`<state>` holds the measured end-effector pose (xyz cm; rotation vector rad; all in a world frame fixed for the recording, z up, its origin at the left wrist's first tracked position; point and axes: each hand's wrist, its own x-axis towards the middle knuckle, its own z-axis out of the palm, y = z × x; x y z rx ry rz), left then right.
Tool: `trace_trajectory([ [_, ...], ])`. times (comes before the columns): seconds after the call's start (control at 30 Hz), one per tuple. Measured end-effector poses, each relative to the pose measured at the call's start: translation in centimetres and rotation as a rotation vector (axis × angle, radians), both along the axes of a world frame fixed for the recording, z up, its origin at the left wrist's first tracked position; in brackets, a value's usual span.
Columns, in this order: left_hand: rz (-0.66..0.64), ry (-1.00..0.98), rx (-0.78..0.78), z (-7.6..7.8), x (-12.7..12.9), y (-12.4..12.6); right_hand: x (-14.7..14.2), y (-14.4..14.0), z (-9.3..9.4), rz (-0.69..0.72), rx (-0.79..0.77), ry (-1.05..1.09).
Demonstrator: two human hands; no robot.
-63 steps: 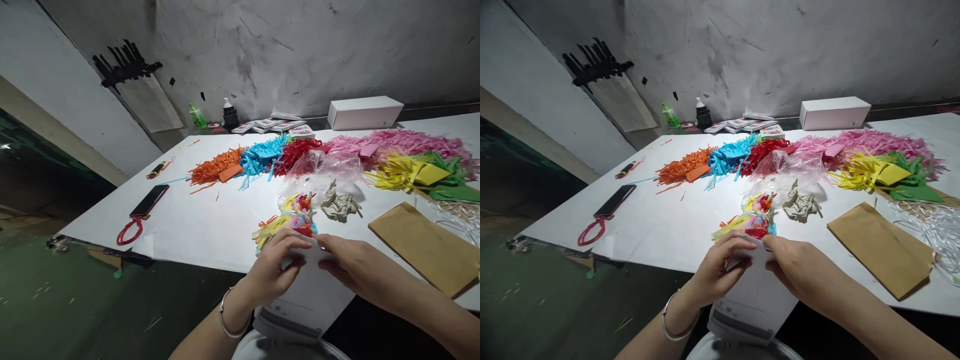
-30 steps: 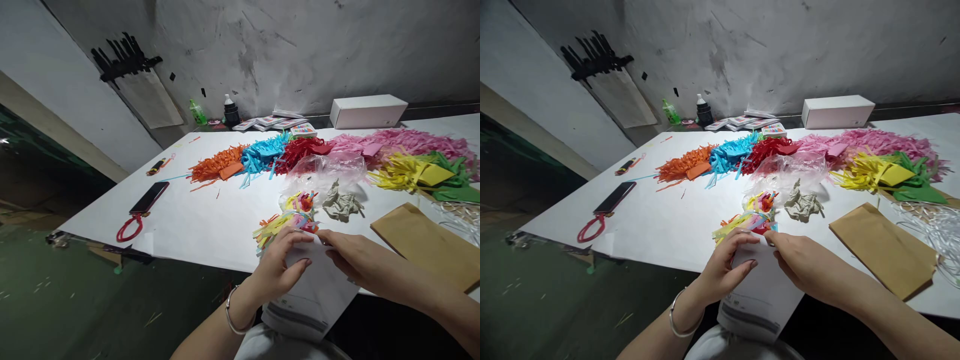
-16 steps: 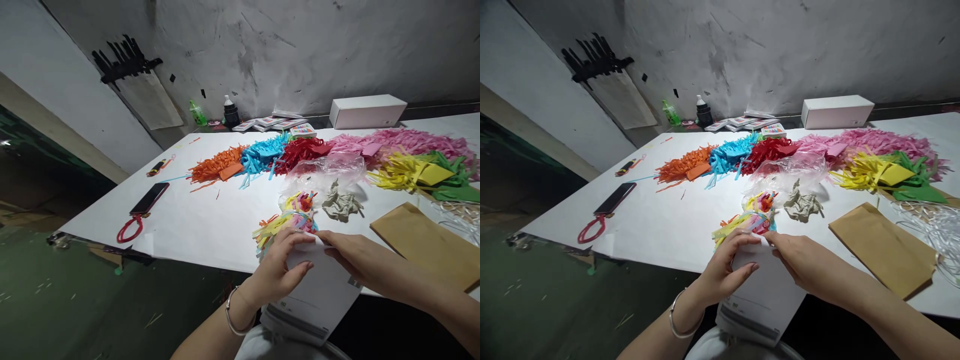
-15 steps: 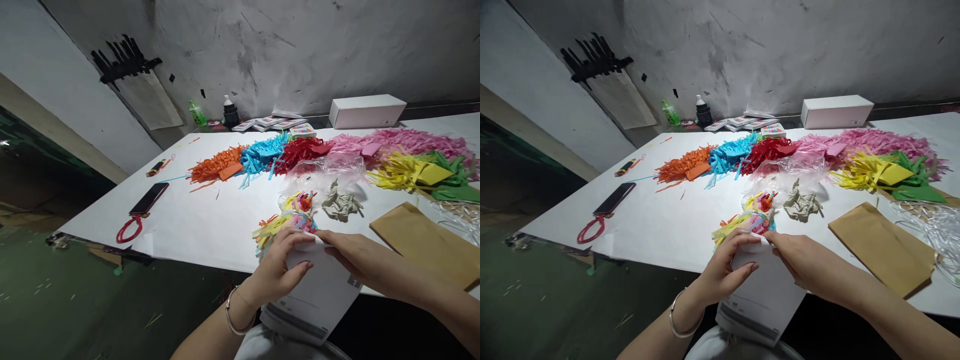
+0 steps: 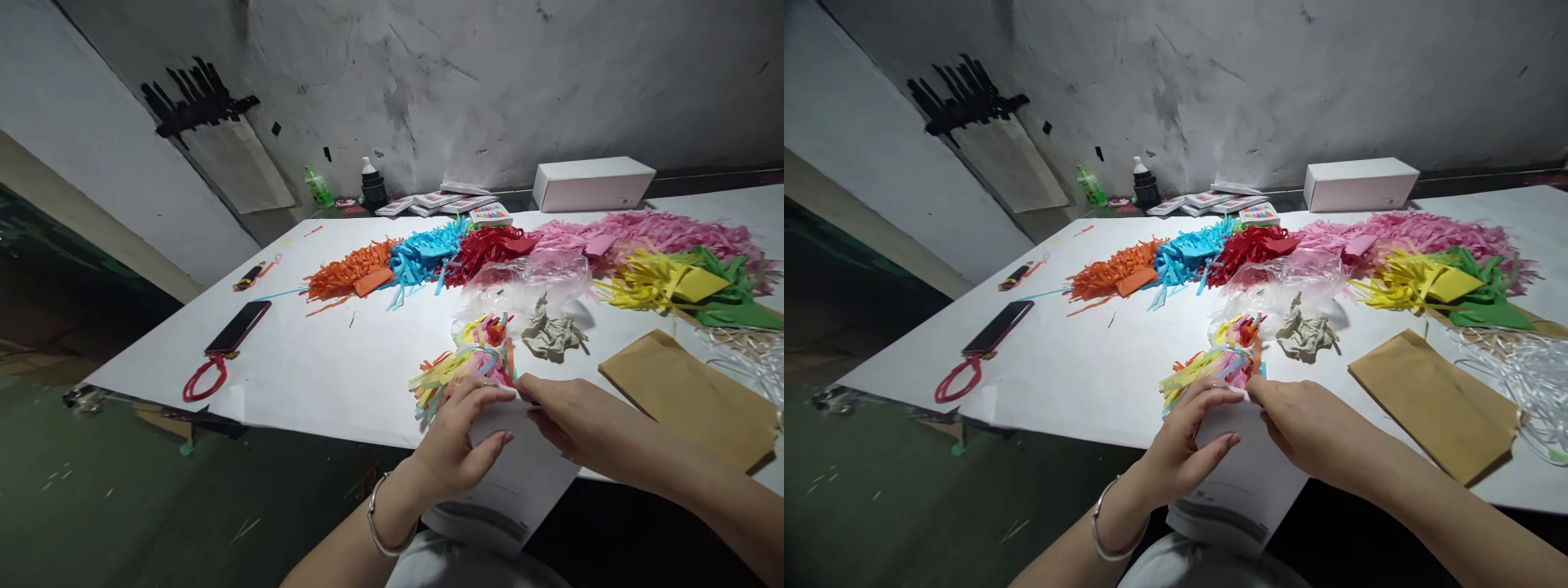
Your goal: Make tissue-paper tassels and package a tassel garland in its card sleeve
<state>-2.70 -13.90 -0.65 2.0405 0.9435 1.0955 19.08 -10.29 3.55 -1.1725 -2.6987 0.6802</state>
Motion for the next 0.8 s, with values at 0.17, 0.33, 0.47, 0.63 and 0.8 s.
trace_trajectory([
  [0.17,-0.027,-0.018,0.03,-0.3,0.3,-0.2,0.0,0.1,-0.3,0.042,-0.059,0.074],
  [0.33,0.002,-0.048,0.025,-0.6,0.3,-0.3,0.4,0.4,-0.2,0.072,-0.171,0.145],
  [0.47,0.045,-0.079,0.001,-0.4,-0.1,-0.4,1.0,0.5,0.2,0.027,-0.27,0.217],
  [0.63,0.088,-0.195,-0.035,-1.2,0.1,-0.4,1.0,-0.4,-0.6,-0.086,-0.136,0.184],
  [0.8,0.178,-0.466,-0.213,-2.2,0.3,-0.6,1.4,-1.2,-1.1,-0.07,-0.243,0.209],
])
